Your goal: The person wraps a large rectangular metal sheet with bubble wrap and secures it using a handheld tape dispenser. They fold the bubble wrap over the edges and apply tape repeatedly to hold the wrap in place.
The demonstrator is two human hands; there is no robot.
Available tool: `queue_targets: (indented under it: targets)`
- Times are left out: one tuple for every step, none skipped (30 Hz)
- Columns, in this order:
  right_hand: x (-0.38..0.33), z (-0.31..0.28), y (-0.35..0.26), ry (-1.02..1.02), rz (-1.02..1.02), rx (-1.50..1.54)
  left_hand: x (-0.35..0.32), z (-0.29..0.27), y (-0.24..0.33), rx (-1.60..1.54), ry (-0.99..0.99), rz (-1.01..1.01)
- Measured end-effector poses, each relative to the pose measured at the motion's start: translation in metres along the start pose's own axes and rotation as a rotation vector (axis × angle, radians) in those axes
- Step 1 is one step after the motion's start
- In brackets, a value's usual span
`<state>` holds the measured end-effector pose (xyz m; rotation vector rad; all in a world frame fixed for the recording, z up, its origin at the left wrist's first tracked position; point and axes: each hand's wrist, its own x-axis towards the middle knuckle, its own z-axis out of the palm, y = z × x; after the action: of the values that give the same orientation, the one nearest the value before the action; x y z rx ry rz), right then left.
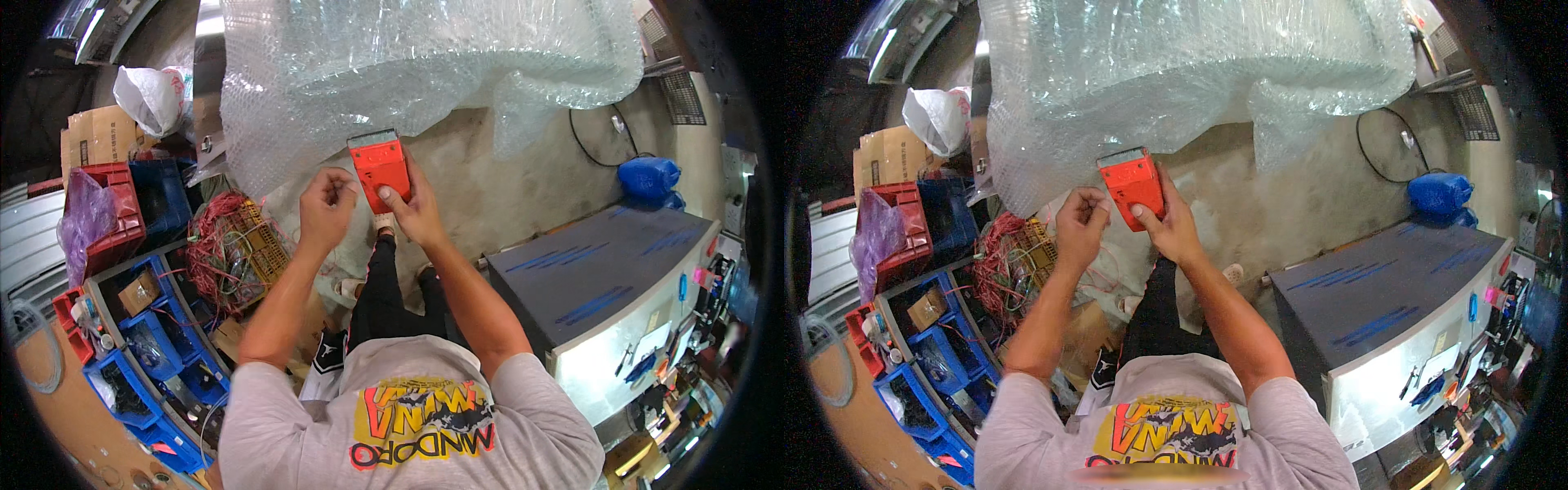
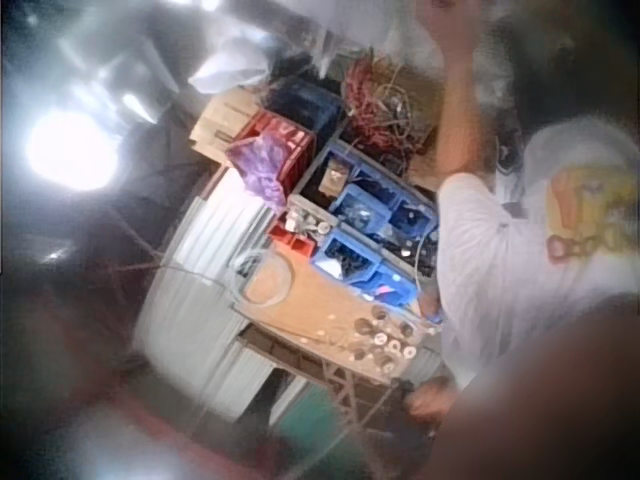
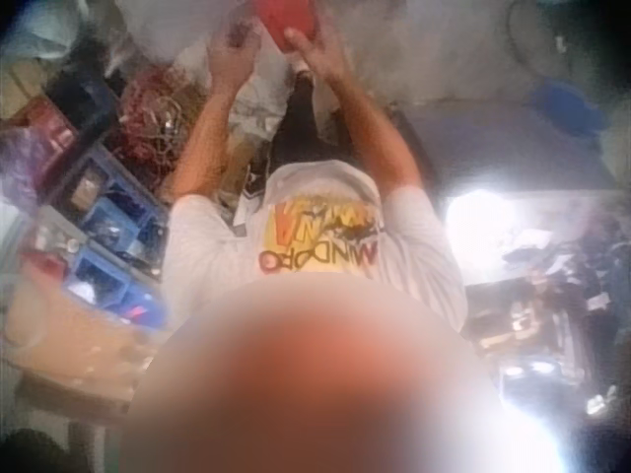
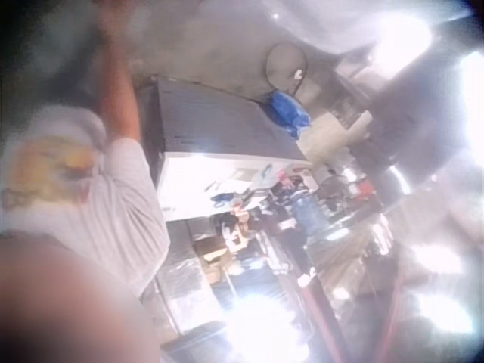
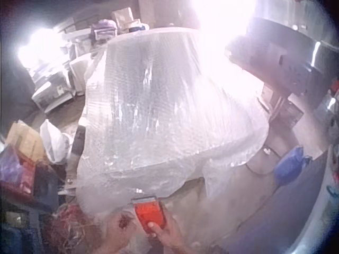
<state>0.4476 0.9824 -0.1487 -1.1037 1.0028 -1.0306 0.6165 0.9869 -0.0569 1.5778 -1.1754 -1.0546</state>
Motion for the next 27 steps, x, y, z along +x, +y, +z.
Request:
queue_targets:
  targets:
    - [0.0,-0.001,0.002,0.0,-0.014,0.002,0.004,0.004,-0.026,-0.24,0.095,-0.161]
    - [-0.001,-0.002,0.003,-0.003,-0.026,0.002,0.008,0.009,-0.049,-0.482,0.197,-0.325]
    - [0.0,-0.003,0.004,-0.005,-0.023,0.006,0.014,0.01,-0.066,-0.613,0.15,-0.321]
    - [-0.001,-0.003,0.005,-0.009,-0.015,0.013,0.018,0.01,-0.078,-0.743,0.11,-0.319]
    - [0.001,-0.004,0.006,-0.016,-0.029,0.013,0.029,0.012,-0.087,-0.914,0.015,-0.226]
    - [0.001,-0.004,0.006,-0.02,-0.031,0.023,0.039,0.011,-0.093,-0.863,0.116,-0.281]
    - [0.001,-0.005,0.006,-0.024,-0.023,0.038,0.045,0.009,-0.095,-0.837,0.168,-0.278]
    - [0.003,-0.006,0.006,-0.027,-0.029,0.05,0.053,0.008,-0.096,-0.838,0.173,-0.218]
    - [0.003,-0.008,0.006,-0.029,-0.023,0.049,0.055,0.007,-0.096,-0.772,0.219,-0.285]
    - [0.006,-0.01,0.007,-0.03,-0.025,0.048,0.059,0.007,-0.095,-0.73,0.221,-0.3]
    - [0.009,-0.012,0.007,-0.029,-0.041,0.042,0.06,0.006,-0.095,-0.668,0.256,-0.334]
    - [0.012,-0.015,0.008,-0.042,-0.026,0.022,0.061,0.005,-0.096,-0.722,0.226,-0.274]
    - [0.013,-0.018,0.009,-0.058,-0.002,-0.001,0.062,0.005,-0.097,-0.751,0.244,-0.253]
    - [0.015,-0.021,0.011,-0.071,0.014,-0.019,0.06,0.005,-0.098,-0.822,0.189,-0.185]
    - [0.016,-0.023,0.014,-0.08,0.008,-0.046,0.06,0.005,-0.1,-0.795,0.239,-0.188]
    - [0.017,-0.023,0.017,-0.083,0.006,-0.066,0.059,0.004,-0.101,-0.806,0.217,-0.158]
    - [0.017,-0.023,0.021,-0.081,0.02,-0.082,0.058,0.004,-0.103,-0.816,0.236,-0.138]
    - [0.017,-0.023,0.026,-0.073,0.014,-0.082,0.058,0.005,-0.104,-0.746,0.223,-0.089]
    - [0.017,-0.023,0.032,-0.061,0.025,-0.08,0.059,0.005,-0.104,-0.676,0.251,-0.05]
    - [0.014,-0.021,0.038,-0.052,0.062,-0.075,0.06,0.007,-0.105,-0.602,0.327,-0.093]
    - [0.013,-0.021,0.045,-0.039,0.029,-0.059,0.062,0.008,-0.106,-0.609,0.346,-0.036]
    - [0.011,-0.021,0.053,-0.028,0.016,-0.045,0.065,0.011,-0.106,-0.616,0.41,-0.056]
    - [0.008,-0.021,0.062,-0.032,-0.012,-0.03,0.068,0.013,-0.107,-0.623,0.492,-0.111]
    - [0.004,-0.023,0.07,-0.015,0.064,0.0,0.07,0.015,-0.108,-0.525,0.529,-0.08]
    - [-0.001,-0.027,0.079,-0.01,0.12,0.03,0.073,0.017,-0.109,-0.429,0.577,-0.079]
    - [-0.006,-0.032,0.088,-0.003,0.173,0.049,0.074,0.018,-0.11,-0.345,0.585,-0.075]
    - [-0.009,-0.036,0.097,-0.014,0.18,0.0,0.076,0.019,-0.111,-0.277,0.606,-0.052]
